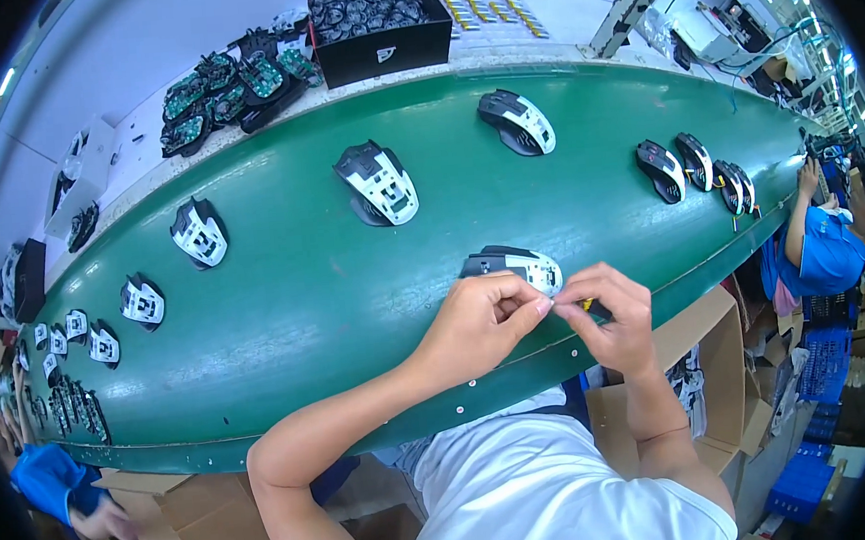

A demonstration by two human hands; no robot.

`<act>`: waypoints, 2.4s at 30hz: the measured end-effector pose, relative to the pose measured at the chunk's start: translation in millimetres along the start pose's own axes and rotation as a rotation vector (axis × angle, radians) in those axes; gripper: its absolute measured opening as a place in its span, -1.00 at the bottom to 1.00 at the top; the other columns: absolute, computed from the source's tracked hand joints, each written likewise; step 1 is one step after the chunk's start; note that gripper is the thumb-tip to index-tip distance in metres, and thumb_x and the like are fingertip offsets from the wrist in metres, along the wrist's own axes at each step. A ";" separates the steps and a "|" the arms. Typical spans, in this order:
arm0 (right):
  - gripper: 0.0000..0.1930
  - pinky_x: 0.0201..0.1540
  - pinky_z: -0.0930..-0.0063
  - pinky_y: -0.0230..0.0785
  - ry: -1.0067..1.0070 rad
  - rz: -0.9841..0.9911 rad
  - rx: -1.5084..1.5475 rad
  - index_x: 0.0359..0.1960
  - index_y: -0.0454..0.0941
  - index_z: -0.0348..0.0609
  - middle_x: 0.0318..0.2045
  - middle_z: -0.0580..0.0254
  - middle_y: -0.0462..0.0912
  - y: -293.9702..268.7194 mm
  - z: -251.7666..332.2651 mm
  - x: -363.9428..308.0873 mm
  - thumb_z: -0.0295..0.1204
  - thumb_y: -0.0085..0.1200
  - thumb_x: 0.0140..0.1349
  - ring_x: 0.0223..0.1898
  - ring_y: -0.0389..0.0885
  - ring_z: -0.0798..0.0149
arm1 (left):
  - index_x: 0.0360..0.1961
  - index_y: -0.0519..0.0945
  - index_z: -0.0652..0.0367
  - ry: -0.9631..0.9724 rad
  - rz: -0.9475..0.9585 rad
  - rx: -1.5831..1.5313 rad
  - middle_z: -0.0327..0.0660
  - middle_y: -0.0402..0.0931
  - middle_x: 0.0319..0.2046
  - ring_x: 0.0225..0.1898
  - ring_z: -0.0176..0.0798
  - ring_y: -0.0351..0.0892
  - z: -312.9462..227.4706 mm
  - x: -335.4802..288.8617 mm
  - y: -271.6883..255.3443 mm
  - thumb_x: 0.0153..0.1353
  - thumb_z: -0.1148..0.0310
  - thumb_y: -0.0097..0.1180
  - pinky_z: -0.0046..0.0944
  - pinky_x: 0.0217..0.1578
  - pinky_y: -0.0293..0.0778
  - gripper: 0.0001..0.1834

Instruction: The person assembles computer mice on a conveyor belt by connecting internal wires, installing scroll wheels onto the circuit board bases, and snapping the top covers onto the assembled mice.

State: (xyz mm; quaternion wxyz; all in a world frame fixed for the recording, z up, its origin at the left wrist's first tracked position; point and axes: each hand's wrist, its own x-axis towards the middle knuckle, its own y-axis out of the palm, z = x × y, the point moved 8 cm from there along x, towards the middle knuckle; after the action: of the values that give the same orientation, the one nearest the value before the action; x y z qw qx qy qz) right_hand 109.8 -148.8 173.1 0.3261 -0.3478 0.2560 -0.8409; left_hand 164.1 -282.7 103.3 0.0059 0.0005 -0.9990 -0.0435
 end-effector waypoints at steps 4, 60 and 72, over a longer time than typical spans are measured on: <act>-0.92 -0.34 0.39 0.49 0.240 0.071 -0.033 -0.35 0.63 -0.28 -0.40 0.08 0.69 -12.7 -33.0 1.4 -0.57 0.29 0.16 -0.42 0.68 0.18 | 0.12 0.61 0.18 0.520 -0.204 0.792 -0.03 0.55 0.03 0.05 0.07 0.58 -35.3 -4.0 -10.7 0.14 0.30 0.40 -0.02 0.07 0.47 -0.49; -0.76 -0.36 0.36 0.58 0.732 0.663 0.106 -0.23 0.70 -0.36 -0.43 0.05 0.77 24.2 -104.3 33.2 -0.40 0.35 0.20 -0.46 0.74 0.25 | 0.14 0.45 0.33 0.478 -0.154 0.847 0.14 0.37 0.03 0.03 0.22 0.48 3.9 -8.3 -0.8 -0.22 0.39 0.59 0.07 0.00 0.51 -0.16; -0.87 -0.25 0.20 0.56 0.341 0.570 -0.097 -0.40 0.69 -0.29 -0.42 -0.02 0.75 22.5 -71.3 36.8 -0.45 0.32 0.11 -0.33 0.75 -0.01 | 0.10 0.44 0.31 0.386 -0.198 0.834 0.10 0.38 0.05 0.00 0.19 0.50 8.4 -5.9 -2.6 -0.15 0.36 0.58 0.04 -0.04 0.53 -0.23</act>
State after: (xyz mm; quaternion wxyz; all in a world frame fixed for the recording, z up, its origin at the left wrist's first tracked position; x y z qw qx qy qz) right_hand 44.4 -175.8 129.1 0.4836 -0.1317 0.4338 -0.7487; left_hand 170.0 -284.5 94.6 0.1866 0.1060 -0.9070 0.3624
